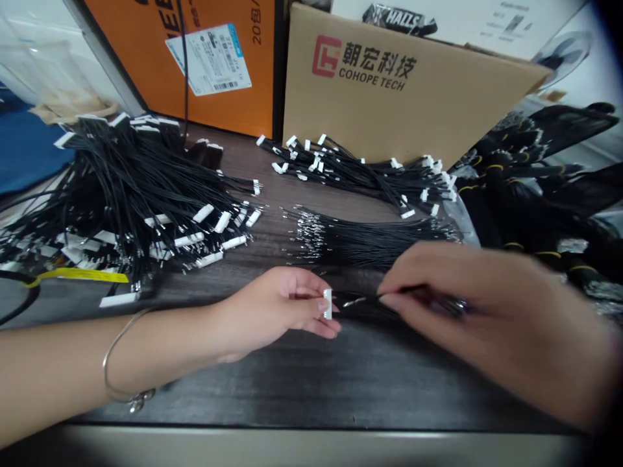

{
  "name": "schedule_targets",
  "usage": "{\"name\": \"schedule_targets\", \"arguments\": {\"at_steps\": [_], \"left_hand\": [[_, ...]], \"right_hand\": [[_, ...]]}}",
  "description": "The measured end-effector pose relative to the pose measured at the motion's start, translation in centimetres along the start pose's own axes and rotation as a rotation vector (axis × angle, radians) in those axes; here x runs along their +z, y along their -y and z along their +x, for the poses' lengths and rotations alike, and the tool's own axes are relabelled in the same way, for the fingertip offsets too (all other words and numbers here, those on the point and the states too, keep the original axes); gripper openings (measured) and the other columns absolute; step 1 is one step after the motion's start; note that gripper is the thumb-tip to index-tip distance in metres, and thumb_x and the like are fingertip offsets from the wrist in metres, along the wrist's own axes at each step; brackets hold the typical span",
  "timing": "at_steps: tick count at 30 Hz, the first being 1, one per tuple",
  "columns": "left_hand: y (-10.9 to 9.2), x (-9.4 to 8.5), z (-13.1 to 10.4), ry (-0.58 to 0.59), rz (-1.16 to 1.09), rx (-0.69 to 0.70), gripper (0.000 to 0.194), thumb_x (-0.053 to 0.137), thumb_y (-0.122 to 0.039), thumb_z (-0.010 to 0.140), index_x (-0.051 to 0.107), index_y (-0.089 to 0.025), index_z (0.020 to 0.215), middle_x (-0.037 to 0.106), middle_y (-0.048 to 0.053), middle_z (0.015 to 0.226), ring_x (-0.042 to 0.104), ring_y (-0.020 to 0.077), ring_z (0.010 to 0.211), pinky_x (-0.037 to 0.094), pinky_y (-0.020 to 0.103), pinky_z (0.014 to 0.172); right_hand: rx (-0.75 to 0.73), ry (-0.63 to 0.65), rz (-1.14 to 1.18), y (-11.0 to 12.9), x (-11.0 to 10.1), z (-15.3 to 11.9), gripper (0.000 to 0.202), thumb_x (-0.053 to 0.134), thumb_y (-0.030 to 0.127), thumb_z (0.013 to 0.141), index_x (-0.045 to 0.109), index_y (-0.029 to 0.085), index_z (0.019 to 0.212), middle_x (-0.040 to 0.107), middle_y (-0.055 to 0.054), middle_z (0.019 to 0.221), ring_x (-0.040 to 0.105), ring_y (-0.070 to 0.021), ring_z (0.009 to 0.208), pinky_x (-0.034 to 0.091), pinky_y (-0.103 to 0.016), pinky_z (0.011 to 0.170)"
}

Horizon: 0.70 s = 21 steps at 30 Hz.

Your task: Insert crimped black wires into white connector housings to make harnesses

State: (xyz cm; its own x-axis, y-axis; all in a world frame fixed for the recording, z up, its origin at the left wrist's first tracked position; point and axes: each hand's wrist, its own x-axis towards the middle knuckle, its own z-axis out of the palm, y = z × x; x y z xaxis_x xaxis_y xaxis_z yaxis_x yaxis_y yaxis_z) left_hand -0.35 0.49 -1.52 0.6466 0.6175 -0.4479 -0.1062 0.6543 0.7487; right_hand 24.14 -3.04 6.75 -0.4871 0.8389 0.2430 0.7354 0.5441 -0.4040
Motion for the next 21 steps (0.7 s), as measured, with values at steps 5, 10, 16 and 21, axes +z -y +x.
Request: {"name": "schedule_targets", "arguments": {"at_steps": [5,10,16,21], "left_hand": [[-0.1,0.1,-0.4,-0.034,-0.03,0.007,0.011,0.088,-0.01,0.09,0.078,-0.013,0.088,0.08,-0.002,0.079,0.084,0.0136,0.078,0.068,0.025,0.079],[-0.4,0.3,-0.7,-0.034,-0.039,-0.008,0.011,0.09,-0.011,0.09,0.08,-0.012,0.089,0.082,-0.001,0.079,0.085,0.014,0.078,0.068,0.022,0.077],[-0.7,0.4,-0.7,-0.029,-0.033,-0.02,0.01,0.082,-0.004,0.095,0.081,-0.012,0.089,0.083,0.0,0.08,0.085,0.0136,0.078,0.07,0.02,0.076],[-0.9,0.5,-0.8,-0.047,-0.025,-0.049,0.013,0.081,-0.002,0.096,0.082,-0.013,0.089,0.083,0.0,0.079,0.085,0.0143,0.076,0.07,0.021,0.075]], "right_hand": [[0.087,-0.019,0.208,-0.7,4.8,-1.3,0.022,0.062,0.011,0.097,0.073,0.025,0.083,0.069,0.007,0.075,0.059,-0.0057,0.058,0.045,-0.018,0.054],[0.142,-0.034,0.26,-1.2,5.1,-1.6,0.022,0.064,0.007,0.09,0.071,0.025,0.077,0.067,0.009,0.07,0.055,-0.0048,0.054,0.041,-0.017,0.051],[0.084,-0.061,0.203,-0.9,5.8,-1.6,0.022,0.06,0.006,0.09,0.07,0.022,0.078,0.067,0.006,0.072,0.053,-0.0054,0.054,0.039,-0.02,0.049],[0.012,-0.041,0.101,-0.9,5.8,-1.5,0.022,0.059,0.007,0.094,0.07,0.02,0.081,0.07,0.003,0.075,0.056,-0.0074,0.055,0.042,-0.022,0.049]]}}
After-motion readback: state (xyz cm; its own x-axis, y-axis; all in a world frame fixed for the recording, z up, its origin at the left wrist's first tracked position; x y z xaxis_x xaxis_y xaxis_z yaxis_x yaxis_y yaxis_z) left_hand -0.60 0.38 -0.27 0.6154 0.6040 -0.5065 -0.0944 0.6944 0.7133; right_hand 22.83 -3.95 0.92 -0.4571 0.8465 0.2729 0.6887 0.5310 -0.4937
